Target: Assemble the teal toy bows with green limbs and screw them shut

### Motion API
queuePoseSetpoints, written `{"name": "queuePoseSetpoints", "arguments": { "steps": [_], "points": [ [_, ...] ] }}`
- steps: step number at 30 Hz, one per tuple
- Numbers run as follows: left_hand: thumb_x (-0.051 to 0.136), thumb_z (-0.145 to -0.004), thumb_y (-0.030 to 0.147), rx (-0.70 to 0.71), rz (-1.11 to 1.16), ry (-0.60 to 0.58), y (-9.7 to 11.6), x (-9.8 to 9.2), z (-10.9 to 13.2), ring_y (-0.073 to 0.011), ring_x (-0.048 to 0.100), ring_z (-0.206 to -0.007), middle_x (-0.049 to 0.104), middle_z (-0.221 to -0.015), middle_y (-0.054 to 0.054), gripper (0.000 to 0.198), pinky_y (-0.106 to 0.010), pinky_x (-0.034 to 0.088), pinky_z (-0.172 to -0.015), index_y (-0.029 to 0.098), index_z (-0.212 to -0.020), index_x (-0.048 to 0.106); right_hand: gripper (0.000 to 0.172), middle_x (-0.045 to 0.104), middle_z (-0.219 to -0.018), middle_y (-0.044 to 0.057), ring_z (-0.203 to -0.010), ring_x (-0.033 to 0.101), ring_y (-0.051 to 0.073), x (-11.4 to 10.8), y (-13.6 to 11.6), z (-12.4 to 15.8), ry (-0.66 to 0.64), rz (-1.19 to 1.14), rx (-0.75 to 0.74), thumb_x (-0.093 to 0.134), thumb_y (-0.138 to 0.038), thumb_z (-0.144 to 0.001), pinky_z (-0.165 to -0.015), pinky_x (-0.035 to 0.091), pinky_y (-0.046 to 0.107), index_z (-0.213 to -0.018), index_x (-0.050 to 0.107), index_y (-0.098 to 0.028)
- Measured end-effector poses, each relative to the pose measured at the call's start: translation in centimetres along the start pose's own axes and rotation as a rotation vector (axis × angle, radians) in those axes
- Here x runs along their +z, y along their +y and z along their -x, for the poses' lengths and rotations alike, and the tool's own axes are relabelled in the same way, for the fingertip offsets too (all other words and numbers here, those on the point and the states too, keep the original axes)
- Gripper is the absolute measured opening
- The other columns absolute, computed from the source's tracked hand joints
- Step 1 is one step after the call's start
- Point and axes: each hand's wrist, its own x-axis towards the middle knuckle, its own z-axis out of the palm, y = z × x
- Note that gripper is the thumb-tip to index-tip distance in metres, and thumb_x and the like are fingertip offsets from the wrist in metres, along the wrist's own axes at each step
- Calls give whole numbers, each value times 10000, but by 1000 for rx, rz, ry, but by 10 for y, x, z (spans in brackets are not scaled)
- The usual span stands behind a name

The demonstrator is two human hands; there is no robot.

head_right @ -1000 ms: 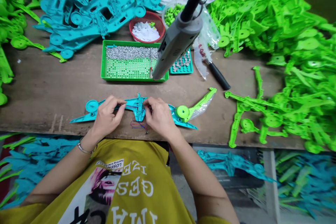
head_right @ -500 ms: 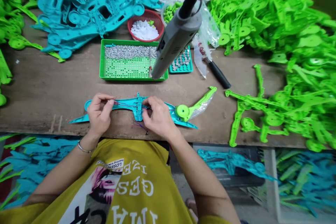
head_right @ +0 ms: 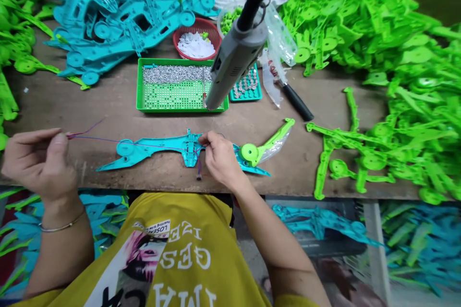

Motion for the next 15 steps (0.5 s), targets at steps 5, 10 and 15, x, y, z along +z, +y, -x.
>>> {"name": "queuePoseSetpoints", "arguments": {
  "steps": [5, 10, 15],
  "points": [
    [715, -742, 230, -130, -12, -44, -33, 1, 8, -137, 643, -654, 660, -770, -4, 171, -271, 496, -632, 133, -880, 683, 215, 685, -857, 53, -835, 650, 196, -6, -3, 8, 98, -23, -94, 431, -77, -795, -799, 510, 357, -840, 591, -212],
    [704, -819, 275, -209, 12, -174, -35, 2, 25, -185, 716, -698, 695, -772, -24, 174, -310, 543, -683, 144, -929, 671, 193, 582, -825, 59, -807, 565, 219, -7, -13, 45, -10, 170, -346, 554, -162, -805, -720, 469, 371, -958, 654, -223],
    [634, -891, 357, -286, -35, -300, -36, 1, 31, -172, 711, -720, 672, -789, -2, 214, -292, 542, -679, 182, -1012, 614, 89, 569, -803, 58, -751, 537, 200, 11, -3, 67, -101, 343, -392, 590, -216, -889, -668, 446, 346, -919, 673, -210]
  ]
}}
